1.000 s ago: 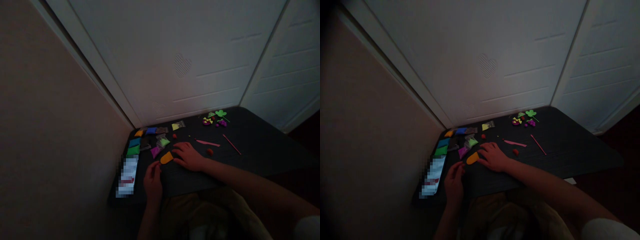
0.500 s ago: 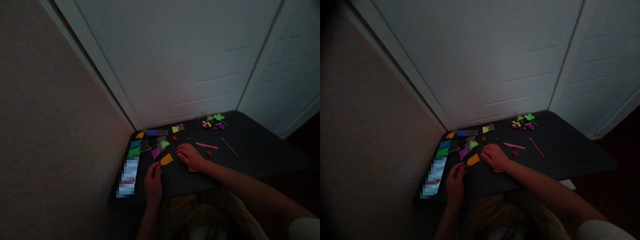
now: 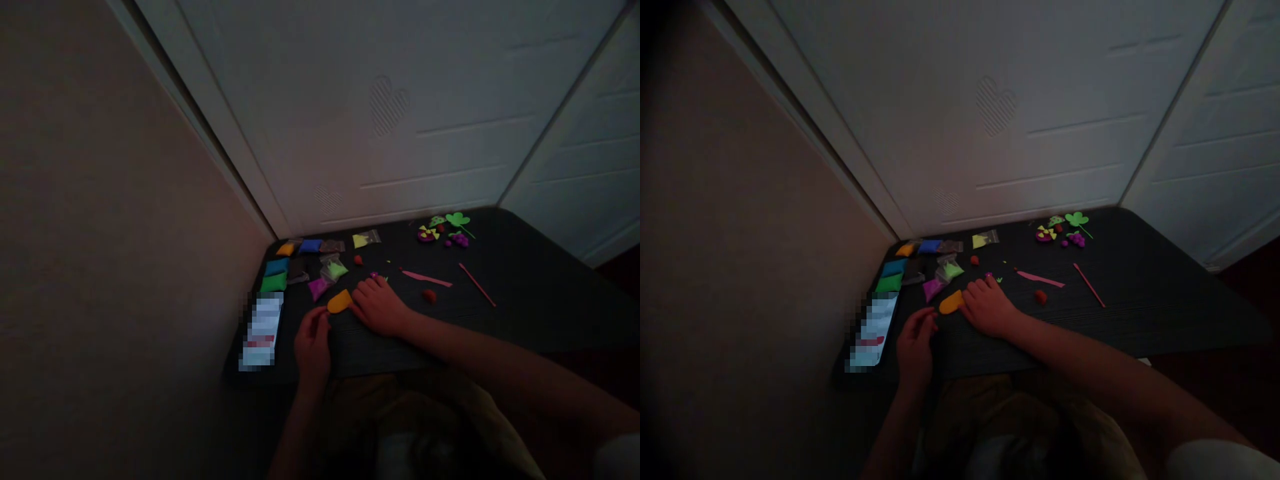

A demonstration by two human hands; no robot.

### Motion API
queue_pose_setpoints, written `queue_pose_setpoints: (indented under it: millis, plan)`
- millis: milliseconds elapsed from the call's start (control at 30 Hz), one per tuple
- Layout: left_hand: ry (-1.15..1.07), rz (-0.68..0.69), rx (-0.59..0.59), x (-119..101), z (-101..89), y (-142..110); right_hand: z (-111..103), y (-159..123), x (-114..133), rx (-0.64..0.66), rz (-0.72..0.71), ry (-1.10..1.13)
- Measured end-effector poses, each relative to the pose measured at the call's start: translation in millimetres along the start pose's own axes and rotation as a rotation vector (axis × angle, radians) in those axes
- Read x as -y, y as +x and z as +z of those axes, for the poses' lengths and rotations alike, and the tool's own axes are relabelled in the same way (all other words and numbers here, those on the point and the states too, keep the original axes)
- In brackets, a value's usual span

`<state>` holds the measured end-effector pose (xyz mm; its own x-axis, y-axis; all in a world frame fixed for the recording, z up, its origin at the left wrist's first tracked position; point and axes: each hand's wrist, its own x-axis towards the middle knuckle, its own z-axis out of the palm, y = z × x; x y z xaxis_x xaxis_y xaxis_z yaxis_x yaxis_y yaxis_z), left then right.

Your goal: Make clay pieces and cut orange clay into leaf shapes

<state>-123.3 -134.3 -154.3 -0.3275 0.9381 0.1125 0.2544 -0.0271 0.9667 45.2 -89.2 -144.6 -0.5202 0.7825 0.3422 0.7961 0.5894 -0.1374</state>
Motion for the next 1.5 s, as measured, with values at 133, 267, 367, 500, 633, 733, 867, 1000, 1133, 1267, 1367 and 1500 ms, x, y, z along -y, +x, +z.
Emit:
queue_pose_setpoints:
  millis: [133,267,367,500,633,733,867,1000,1133,1267,1367,1500]
  plan:
    - [-0.006,0.003,0.0,2.4,1.9,0.4,2.4,1.2,-3.8,0.042,-0.006,0.006]
    - [-0.03,0.023,-0.014,3.9,0.9,1.2,-0.1,1.0,-7.0,0.029,0.018,0.01]
    - [-0.045,0.03,-0.027,3.7,-0.4,2.0,-6.2,3.3,-13.6,-0.005,0.049,0.013]
    - [-0.056,0.022,-0.026,4.7,-0.5,2.6,-15.7,11.0,-22.6,-0.057,0.114,0.009]
    - [-0.064,0.003,-0.025,6.2,1.1,2.2,-12.5,15.4,-16.2,-0.024,0.069,0.008]
    - [-0.057,-0.02,-0.024,5.6,1.6,0.8,-3.8,13.4,-7.2,0.029,0.031,0.019]
    - [-0.054,-0.02,-0.012,3.3,2.2,-0.8,3.1,10.1,-5.2,0.06,0.025,0.06]
    - [-0.054,-0.007,-0.004,3.1,3.7,-0.5,5.7,11.0,-9.7,0.052,0.032,0.134]
    - [-0.065,-0.019,-0.028,3.3,2.8,0.1,3.8,13.5,-18.6,-0.028,0.071,0.201]
    - [-0.077,-0.038,-0.038,1.8,1.7,1.3,-6.5,10.5,-34.5,-0.159,0.212,0.217]
    - [-0.077,-0.05,-0.028,0.7,1.7,1.4,-13.3,0.7,-38.6,-0.2,0.273,0.208]
    - [-0.066,-0.054,-0.022,1.4,2.6,1.6,-12.2,-13.5,-28.4,-0.123,0.178,0.201]
